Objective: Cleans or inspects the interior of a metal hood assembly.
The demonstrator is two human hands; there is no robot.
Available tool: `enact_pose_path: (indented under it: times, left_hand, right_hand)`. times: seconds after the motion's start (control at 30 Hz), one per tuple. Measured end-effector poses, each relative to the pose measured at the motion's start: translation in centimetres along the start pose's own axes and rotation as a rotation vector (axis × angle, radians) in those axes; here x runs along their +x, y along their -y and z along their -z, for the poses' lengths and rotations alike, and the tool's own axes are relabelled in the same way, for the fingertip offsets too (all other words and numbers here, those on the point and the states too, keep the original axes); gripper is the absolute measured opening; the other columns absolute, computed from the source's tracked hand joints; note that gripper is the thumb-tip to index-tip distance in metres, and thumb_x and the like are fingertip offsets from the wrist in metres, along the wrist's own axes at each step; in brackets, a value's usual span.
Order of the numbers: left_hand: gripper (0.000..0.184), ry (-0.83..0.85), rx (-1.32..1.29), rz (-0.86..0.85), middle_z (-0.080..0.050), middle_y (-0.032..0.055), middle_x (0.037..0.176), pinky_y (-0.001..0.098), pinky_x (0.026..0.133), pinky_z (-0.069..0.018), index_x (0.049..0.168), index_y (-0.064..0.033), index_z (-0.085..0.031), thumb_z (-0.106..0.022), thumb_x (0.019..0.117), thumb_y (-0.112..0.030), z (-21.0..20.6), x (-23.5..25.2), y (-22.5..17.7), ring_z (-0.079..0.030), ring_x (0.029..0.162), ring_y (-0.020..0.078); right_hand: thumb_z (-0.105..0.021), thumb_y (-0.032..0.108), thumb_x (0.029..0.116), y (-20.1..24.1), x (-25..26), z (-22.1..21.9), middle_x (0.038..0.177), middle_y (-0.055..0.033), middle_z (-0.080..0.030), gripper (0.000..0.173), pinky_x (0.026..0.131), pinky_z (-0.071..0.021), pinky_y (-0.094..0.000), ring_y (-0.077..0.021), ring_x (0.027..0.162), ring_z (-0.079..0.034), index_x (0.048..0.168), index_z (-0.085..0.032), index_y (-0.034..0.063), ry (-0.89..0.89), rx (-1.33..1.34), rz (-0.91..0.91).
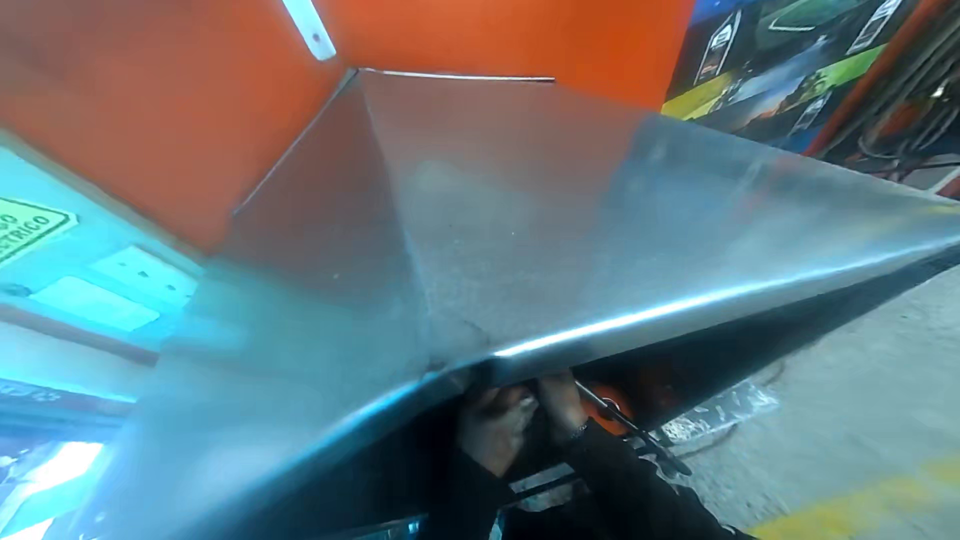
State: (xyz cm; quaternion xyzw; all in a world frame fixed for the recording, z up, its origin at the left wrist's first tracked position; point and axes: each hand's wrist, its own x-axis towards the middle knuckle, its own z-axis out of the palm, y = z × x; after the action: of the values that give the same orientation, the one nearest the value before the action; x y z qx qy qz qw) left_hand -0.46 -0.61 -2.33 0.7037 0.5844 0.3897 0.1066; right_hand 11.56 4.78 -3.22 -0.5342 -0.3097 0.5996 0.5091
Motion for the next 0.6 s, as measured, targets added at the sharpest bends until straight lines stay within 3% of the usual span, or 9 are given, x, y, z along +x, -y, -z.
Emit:
enact_pose_path:
  times: [0.07,0.1,0.17,0.23,0.27,0.3,0.4,0.47,0.6]
  left_hand:
    - [0.026,0.073,-0.333,0.406,-0.072,0.0170,0.111,0.0309,0.092,-0.0573,0.119,0.0104,-0.066,-0.063,0.0975,-0.004,1.1,0.9,0.8,-0.070,0.101,0.0172]
    - [0.028,0.070,-0.379,0.514,-0.070,0.0189,0.113,0.0321,0.092,-0.0570,0.124,0.0108,-0.062,-0.061,0.0990,-0.003,1.6,1.3,1.3,-0.070,0.101,0.0188]
    - [0.029,0.086,-0.178,0.375,-0.074,0.0193,0.110,0.0369,0.094,-0.0583,0.118,0.0090,-0.068,-0.069,0.0954,-0.009,1.6,1.1,1.1,-0.073,0.100,0.0229]
    - [0.020,-0.010,0.022,0.002,-0.076,0.0120,0.100,0.0373,0.087,-0.0616,0.101,-0.0023,-0.079,-0.074,0.0890,-0.017,-0.1,0.2,0.3,-0.074,0.093,0.0210]
    - [0.018,-0.057,0.049,-0.089,-0.076,0.0092,0.098,0.0360,0.084,-0.0622,0.098,-0.0069,-0.081,-0.075,0.0864,-0.019,-0.8,-0.1,0.1,-0.074,0.090,0.0194]
    - [0.018,-0.055,0.032,-0.056,-0.076,0.0095,0.100,0.0362,0.085,-0.0621,0.099,-0.0067,-0.080,-0.076,0.0871,-0.020,-0.8,-0.2,0.0,-0.074,0.092,0.0195]
    - [0.031,0.005,-0.117,0.276,-0.074,0.0197,0.109,0.0423,0.092,-0.0597,0.116,0.0060,-0.071,-0.075,0.0913,-0.012,1.0,0.7,2.4,-0.073,0.099,0.0260]
    - [0.034,-0.063,-0.142,0.408,-0.074,0.0184,0.104,0.0437,0.088,-0.0607,0.115,0.0066,-0.069,-0.079,0.0899,-0.015,1.7,1.8,3.5,-0.073,0.093,0.0248]
    - [0.040,-0.176,-0.305,0.738,-0.074,0.0161,0.101,0.0447,0.087,-0.0594,0.111,0.0035,-0.070,-0.083,0.0875,-0.025,0.9,1.8,4.9,-0.072,0.094,0.0246]
  right_hand:
    - [-0.063,0.027,0.1021,0.3,-0.2,0.0,0.074,-0.0003,-0.065,0.020,0.060,-0.0533,-0.0275,-0.0078,0.064,-0.061,0.096,-0.067,0.0079,-0.004,-0.022,0.007]
    - [-0.063,0.026,0.1023,0.4,-0.5,0.1,0.074,0.0007,-0.063,0.019,0.060,-0.0518,-0.0259,-0.0064,0.065,-0.059,0.095,-0.066,0.0083,-0.012,-0.033,0.006]
    - [-0.062,0.026,0.1029,0.6,-0.7,0.2,0.076,0.0011,-0.062,0.019,0.061,-0.0509,-0.0248,-0.0054,0.066,-0.058,0.096,-0.065,0.0082,-0.017,-0.046,-0.005]
    - [-0.062,0.026,0.1028,0.4,-0.2,0.0,0.073,-0.0015,-0.064,0.021,0.058,-0.0527,-0.0267,-0.0082,0.062,-0.060,0.095,-0.065,0.0064,-0.018,0.000,-0.018]
    - [-0.062,0.026,0.1028,0.2,-0.1,0.0,0.071,-0.0024,-0.064,0.022,0.055,-0.0528,-0.0273,-0.0094,0.059,-0.060,0.094,-0.066,0.0059,-0.010,0.028,-0.031]
    - [-0.061,0.026,0.1034,0.3,-0.1,0.0,0.071,-0.0022,-0.065,0.022,0.055,-0.0535,-0.0274,-0.0096,0.060,-0.061,0.095,-0.065,0.0063,0.003,0.029,-0.043]
    - [-0.060,0.024,0.1038,0.7,-0.1,-0.1,0.079,-0.0039,-0.067,0.020,0.061,-0.0557,-0.0293,-0.0105,0.067,-0.064,0.105,-0.064,0.0048,-0.023,0.015,-0.073]
    - [-0.058,0.026,0.1047,0.5,0.3,0.2,0.092,-0.0076,-0.069,0.027,0.071,-0.0579,-0.0338,-0.0139,0.080,-0.067,0.118,-0.061,0.0031,-0.025,0.043,-0.119]
    - [-0.053,0.037,0.1063,-0.3,1.2,1.1,0.096,-0.0101,-0.070,0.037,0.068,-0.0584,-0.0406,-0.0196,0.081,-0.068,0.126,-0.058,0.0063,-0.006,0.153,-0.243]
